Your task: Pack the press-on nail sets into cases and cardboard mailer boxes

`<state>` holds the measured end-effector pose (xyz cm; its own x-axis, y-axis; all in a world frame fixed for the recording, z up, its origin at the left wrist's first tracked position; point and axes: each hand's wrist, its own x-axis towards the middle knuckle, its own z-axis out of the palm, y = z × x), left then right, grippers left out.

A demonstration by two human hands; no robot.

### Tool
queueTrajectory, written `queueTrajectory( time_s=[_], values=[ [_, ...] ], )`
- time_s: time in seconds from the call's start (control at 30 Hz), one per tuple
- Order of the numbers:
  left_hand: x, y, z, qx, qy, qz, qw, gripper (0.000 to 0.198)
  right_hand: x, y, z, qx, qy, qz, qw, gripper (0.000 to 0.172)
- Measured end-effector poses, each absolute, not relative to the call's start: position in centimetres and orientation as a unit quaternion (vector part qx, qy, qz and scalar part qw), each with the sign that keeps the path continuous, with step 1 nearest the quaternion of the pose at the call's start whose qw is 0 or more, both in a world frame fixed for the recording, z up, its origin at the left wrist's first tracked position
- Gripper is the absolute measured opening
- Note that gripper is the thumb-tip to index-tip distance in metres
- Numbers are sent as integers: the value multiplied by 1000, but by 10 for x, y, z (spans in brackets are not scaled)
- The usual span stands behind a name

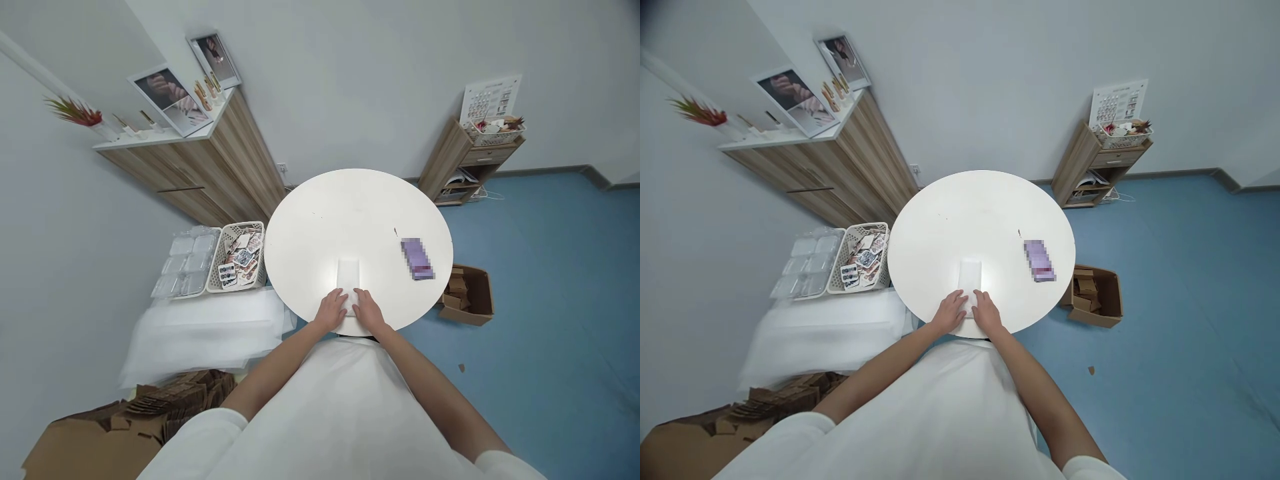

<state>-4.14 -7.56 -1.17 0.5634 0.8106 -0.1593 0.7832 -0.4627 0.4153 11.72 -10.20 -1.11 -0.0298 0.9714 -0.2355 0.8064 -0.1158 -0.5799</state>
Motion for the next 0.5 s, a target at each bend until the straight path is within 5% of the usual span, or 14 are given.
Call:
queueTrajectory(
  time_s=[0.3,0.5],
  values=[
    [-46,-67,-15,861,438,41,255,47,140,-93,-15,-502,-815,285,57,86],
    [-48,-64,-6,838,437,62,320,54,144,-86,-11,-480,-809,333,66,72]
  ],
)
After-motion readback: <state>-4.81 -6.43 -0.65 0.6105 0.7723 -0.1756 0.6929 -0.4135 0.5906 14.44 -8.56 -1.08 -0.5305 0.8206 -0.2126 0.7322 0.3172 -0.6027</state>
